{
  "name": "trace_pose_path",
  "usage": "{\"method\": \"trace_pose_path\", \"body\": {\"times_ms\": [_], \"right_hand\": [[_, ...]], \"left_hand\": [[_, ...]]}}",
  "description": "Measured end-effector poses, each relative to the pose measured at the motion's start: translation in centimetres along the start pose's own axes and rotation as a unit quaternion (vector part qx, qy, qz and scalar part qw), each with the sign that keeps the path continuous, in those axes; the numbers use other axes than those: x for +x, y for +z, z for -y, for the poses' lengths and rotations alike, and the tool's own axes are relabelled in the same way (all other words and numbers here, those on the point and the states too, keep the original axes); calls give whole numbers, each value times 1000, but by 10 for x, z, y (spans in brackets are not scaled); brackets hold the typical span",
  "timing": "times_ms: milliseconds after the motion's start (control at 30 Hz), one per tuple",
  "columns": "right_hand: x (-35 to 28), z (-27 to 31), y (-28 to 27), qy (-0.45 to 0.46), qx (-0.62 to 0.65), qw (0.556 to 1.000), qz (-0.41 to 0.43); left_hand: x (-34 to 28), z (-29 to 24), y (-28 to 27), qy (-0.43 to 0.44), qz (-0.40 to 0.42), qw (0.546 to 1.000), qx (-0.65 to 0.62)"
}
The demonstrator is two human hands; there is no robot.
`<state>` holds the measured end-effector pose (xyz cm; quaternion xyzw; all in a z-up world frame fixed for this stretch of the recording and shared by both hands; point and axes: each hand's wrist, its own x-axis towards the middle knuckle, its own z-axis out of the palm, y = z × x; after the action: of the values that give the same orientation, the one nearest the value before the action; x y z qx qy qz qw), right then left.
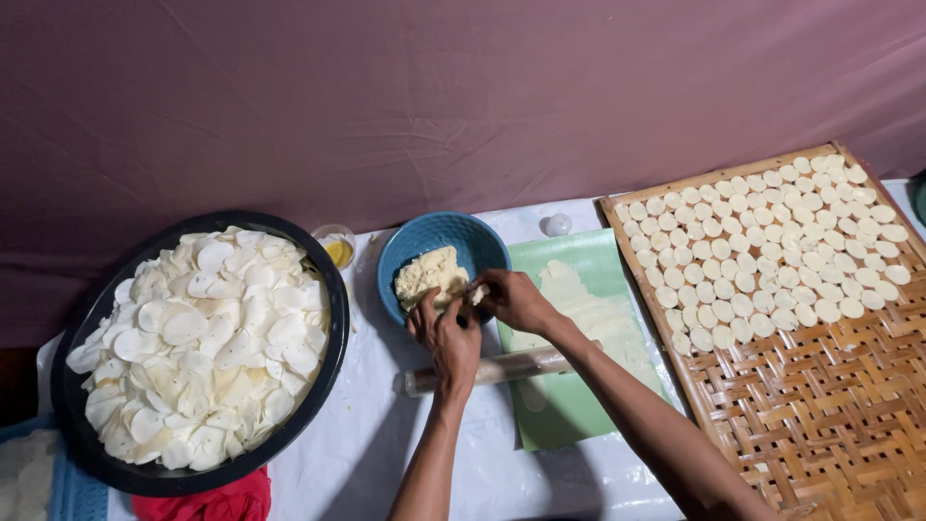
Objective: The person is rolling out dough and cutting it into small circular discs to prepare crackers.
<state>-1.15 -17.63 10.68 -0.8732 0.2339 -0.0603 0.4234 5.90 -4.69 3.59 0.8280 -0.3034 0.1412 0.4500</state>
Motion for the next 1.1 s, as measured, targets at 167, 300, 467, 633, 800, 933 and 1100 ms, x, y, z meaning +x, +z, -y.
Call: {"method": "trace_pose_path", "body": {"times_ms": [167, 300, 467, 633, 800, 933, 1100], "right_hand": [[-6, -19, 10, 44, 224, 969, -91], [-46, 10, -25, 85, 382, 909, -145], [-112, -19, -32, 171, 362, 905, -146], [-149, -49, -19, 220, 409, 866, -184], [-156, -69, -4, 134, 414, 855, -283], [-164, -69, 26, 102, 335, 858, -375], [-155, -68, 55, 73, 167, 904, -387]], "left_hand": [[-5, 13, 11, 0, 0, 1000, 22], [-4, 12, 11, -5, 4, 1000, 23], [-12, -26, -42, 52, 10, 997, -55], [-76, 6, -43, 159, 216, 962, -54], [-86, 26, -29, 218, 243, 942, 81], [-74, 6, -52, 219, 223, 947, 71], [-72, 19, -48, 110, 194, 975, -25]]}}
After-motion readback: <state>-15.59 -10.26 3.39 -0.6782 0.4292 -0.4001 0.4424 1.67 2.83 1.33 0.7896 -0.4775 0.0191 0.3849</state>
